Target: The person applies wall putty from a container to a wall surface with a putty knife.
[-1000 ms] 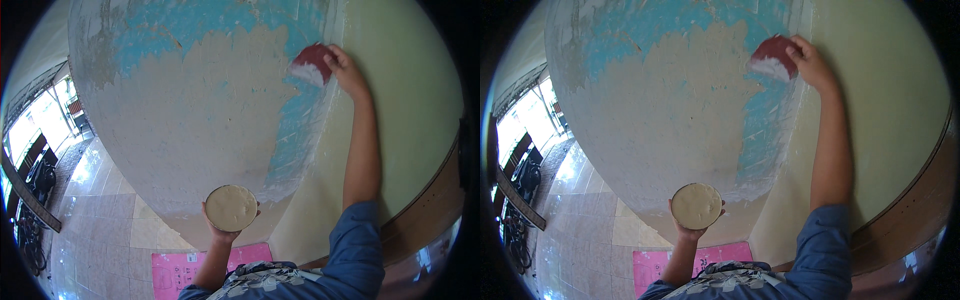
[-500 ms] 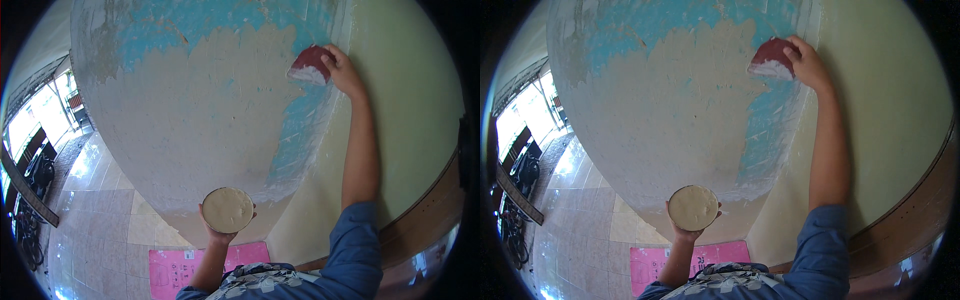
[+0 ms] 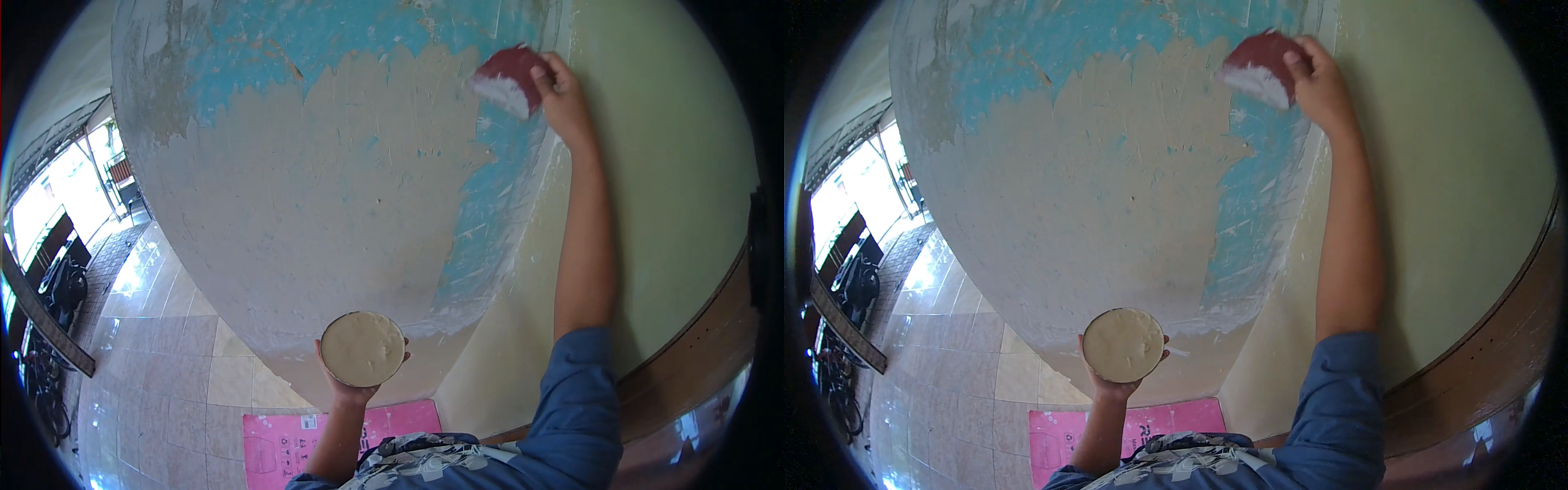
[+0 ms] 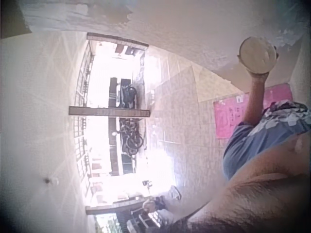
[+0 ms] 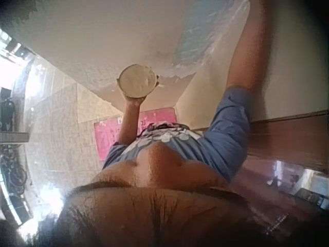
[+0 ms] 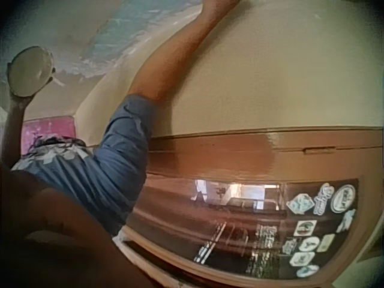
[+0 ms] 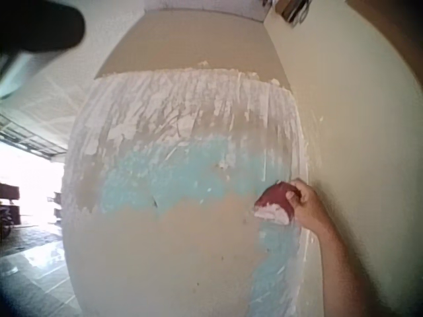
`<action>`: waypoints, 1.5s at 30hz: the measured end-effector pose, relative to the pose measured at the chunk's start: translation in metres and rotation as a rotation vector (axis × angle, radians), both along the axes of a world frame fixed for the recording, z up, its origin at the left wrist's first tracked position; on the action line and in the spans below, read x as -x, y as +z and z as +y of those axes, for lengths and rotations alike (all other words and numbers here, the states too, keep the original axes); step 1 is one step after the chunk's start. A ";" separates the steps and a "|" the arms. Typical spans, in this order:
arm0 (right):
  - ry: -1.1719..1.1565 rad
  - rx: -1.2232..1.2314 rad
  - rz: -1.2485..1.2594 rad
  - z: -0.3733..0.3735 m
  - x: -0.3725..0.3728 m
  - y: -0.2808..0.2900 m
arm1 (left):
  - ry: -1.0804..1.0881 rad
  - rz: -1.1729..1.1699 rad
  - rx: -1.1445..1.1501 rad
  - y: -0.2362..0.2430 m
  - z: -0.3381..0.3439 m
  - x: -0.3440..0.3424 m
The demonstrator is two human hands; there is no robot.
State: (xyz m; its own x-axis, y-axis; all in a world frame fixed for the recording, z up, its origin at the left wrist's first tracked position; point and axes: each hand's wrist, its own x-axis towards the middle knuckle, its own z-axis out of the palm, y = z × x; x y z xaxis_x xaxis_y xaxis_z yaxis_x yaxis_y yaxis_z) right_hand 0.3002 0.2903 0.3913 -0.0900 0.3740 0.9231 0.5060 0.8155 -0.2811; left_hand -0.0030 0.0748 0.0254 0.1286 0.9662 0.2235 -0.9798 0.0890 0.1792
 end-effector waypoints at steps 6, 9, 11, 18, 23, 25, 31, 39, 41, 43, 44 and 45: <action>0.167 0.139 0.000 0.005 -0.011 -0.023 | -0.013 -0.005 -0.010 -0.004 -0.002 0.005; 0.017 0.152 -0.169 0.010 -0.010 -0.025 | 0.015 0.044 0.086 -0.005 0.000 0.003; 0.059 0.037 0.022 0.010 -0.006 -0.007 | 0.002 0.036 0.079 -0.005 0.002 0.002; 0.194 0.219 0.011 -0.003 -0.014 -0.036 | -0.005 0.052 0.033 -0.007 -0.002 0.005; 0.014 0.132 0.020 -0.001 -0.008 -0.009 | -0.012 0.038 0.044 -0.003 0.001 0.002; 0.097 -0.021 0.156 0.000 -0.010 0.002 | -0.033 0.036 0.026 -0.002 0.001 0.001; 0.164 0.150 -0.040 0.001 -0.004 -0.034 | -0.013 0.026 0.037 -0.002 0.000 0.003; 0.174 -0.037 0.179 -0.006 -0.005 -0.003 | 0.000 0.028 0.038 -0.002 0.000 0.005; 0.184 0.037 0.201 -0.005 -0.010 -0.020 | 0.009 0.030 0.039 -0.001 -0.003 0.005; 0.251 0.235 -0.124 -0.007 -0.011 -0.032 | 0.015 0.032 0.043 -0.003 -0.003 0.006; 0.185 0.187 -0.132 -0.003 -0.005 -0.032 | 0.004 0.014 0.028 -0.005 -0.001 0.007; 0.186 0.187 -0.133 0.003 -0.002 -0.025 | -0.008 -0.003 0.014 -0.006 -0.001 0.007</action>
